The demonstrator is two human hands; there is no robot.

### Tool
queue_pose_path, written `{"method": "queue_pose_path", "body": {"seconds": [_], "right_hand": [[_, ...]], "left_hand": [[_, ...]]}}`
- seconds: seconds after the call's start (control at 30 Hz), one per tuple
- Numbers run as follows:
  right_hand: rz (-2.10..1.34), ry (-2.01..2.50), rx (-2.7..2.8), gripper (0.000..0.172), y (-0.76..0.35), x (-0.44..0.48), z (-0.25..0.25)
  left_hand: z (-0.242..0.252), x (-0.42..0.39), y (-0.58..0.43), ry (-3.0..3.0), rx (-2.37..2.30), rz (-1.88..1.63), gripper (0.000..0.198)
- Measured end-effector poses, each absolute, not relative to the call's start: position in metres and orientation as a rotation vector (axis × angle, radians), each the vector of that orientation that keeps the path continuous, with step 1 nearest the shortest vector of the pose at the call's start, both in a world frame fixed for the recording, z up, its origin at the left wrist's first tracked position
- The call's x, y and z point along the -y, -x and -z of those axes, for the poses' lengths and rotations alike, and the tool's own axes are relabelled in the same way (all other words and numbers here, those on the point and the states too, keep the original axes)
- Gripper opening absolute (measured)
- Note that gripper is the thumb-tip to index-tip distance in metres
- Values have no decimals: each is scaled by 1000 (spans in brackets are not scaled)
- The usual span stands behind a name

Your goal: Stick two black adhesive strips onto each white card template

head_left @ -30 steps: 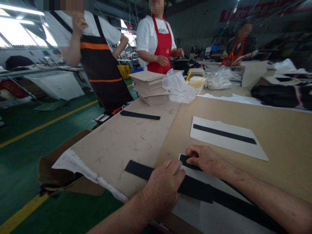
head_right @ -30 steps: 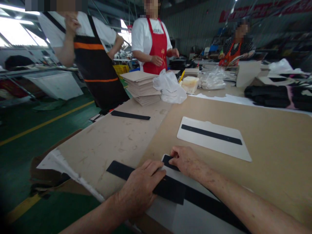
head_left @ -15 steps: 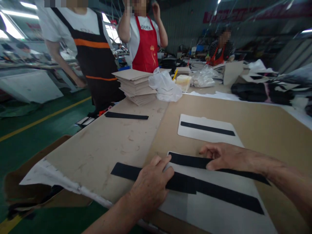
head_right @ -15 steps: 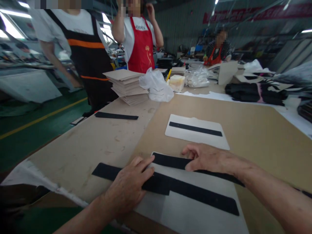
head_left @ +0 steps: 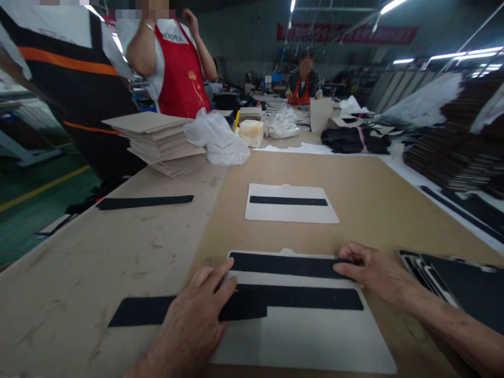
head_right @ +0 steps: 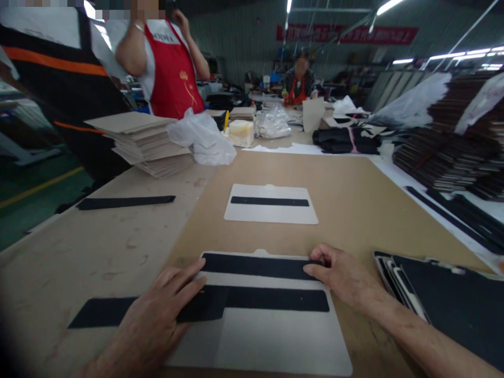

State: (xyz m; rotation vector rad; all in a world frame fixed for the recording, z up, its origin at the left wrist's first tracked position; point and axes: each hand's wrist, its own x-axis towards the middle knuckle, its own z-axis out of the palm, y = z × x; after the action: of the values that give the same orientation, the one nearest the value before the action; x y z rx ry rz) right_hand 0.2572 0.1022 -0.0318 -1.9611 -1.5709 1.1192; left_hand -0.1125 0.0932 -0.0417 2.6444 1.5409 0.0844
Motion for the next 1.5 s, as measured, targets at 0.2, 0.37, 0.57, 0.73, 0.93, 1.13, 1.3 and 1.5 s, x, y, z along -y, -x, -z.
{"method": "queue_pose_path", "body": {"seconds": [0.2, 0.37, 0.57, 0.73, 0.93, 1.13, 1.3, 1.5], "right_hand": [[-1095, 1961, 1560, 22, -261, -100, 32], [-993, 2011, 1593, 19, -259, -103, 32], [-869, 2122, 1647, 15, -254, -105, 29], [-758, 2194, 1735, 11, -253, -107, 23], [-455, 2118, 1989, 11, -250, -104, 25], [-33, 2043, 2581, 53, -209, -90, 9], [375, 1946, 2823, 85, -179, -81, 1], [303, 1960, 2759, 75, -189, -77, 10]], "left_hand": [[50, -96, 118, -2668, -1534, -75, 66], [42, -96, 115, -2632, -1552, 21, 69], [41, -96, 116, -2636, -1553, -12, 64], [42, -96, 116, -2631, -1541, -7, 66], [30, -96, 107, -2568, -1593, 72, 67], [-3, -97, 86, -2769, -1446, 248, 66], [-10, -101, 64, -2856, -1466, 255, 57], [-4, -103, 64, -2857, -1513, 229, 53]]}}
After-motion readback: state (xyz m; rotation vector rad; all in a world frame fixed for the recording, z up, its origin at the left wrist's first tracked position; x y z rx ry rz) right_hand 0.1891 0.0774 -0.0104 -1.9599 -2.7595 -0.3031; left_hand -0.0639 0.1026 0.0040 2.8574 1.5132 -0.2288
